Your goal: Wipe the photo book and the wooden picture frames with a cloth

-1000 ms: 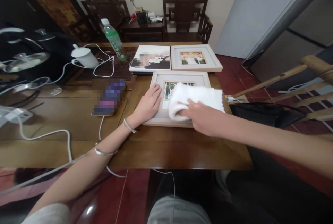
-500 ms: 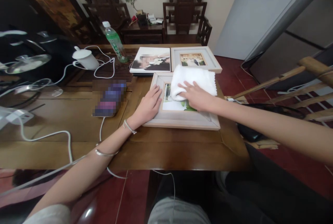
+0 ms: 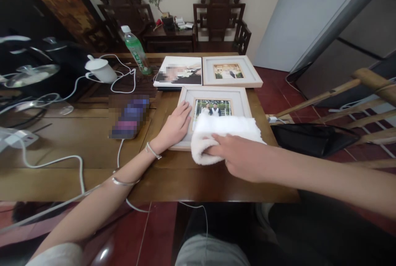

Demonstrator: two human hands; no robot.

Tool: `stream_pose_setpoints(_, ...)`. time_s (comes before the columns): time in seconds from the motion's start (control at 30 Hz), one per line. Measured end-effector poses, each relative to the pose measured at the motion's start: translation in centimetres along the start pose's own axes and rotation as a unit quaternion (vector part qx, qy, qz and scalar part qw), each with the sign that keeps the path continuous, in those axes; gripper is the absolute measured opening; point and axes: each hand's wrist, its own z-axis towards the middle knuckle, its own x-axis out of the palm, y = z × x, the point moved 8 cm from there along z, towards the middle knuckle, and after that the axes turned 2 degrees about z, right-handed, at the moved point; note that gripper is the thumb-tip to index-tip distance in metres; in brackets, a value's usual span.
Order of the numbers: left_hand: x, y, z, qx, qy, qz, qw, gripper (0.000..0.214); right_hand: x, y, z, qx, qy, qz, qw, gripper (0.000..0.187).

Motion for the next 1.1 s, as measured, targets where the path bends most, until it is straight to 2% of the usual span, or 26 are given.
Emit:
stream_pose_setpoints(0.07, 0.0, 0.0, 0.0, 0.006, -0.002, -0.002, 1.000, 0.053, 0.1, -1.4, 1.1, -0.002, -0.033, -0.032, 0.999, 0.071)
stream_pose_setpoints(0.17, -0.1, 0.0, 0.1, 0.012, -0.008, -0.006, 1.000, 0.053, -0.5, -5.0, 3.1, 0.023, -0.071, -0.098, 0.992, 0.077)
stream_pose_setpoints(0.33, -0.2, -0.1, 0.1, 0.014, -0.011, -0.015, 1.000, 0.053, -3.2, -11.2, 6.0, 0.070, -0.134, -0.196, 0.969, 0.085)
stream_pose_setpoints(0.47, -0.2, 0.0, 0.1, 0.011, -0.009, -0.017, 1.000, 0.054, -3.9, -12.7, 7.1, 0.086, -0.134, -0.206, 0.965, 0.081)
stream_pose_setpoints(0.57, -0.1, 0.1, 0.1, 0.010, -0.010, -0.016, 1.000, 0.054, -3.1, -11.2, 6.9, 0.081, -0.112, -0.204, 0.969, 0.076)
stream_pose_setpoints(0.73, 0.0, 0.1, 0.1, 0.008, -0.009, -0.011, 1.000, 0.054, -0.7, -6.1, 4.7, 0.056, -0.050, -0.166, 0.983, 0.071)
stream_pose_setpoints(0.83, 0.0, -0.1, 0.1, 0.007, -0.011, -0.011, 1.000, 0.054, -0.3, -3.1, 2.7, 0.039, -0.021, -0.122, 0.992, 0.068)
stream_pose_setpoints(0.97, -0.4, -0.2, 0.0, -0.002, -0.020, -0.027, 0.999, 0.056, -0.2, -0.3, 0.9, 0.021, 0.031, -0.062, 0.997, 0.059)
stream_pose_setpoints(1.1, -0.5, -0.2, 0.0, -0.009, -0.022, -0.038, 0.999, 0.060, 0.2, 0.7, 1.1, -0.001, 0.007, -0.096, 0.995, 0.060)
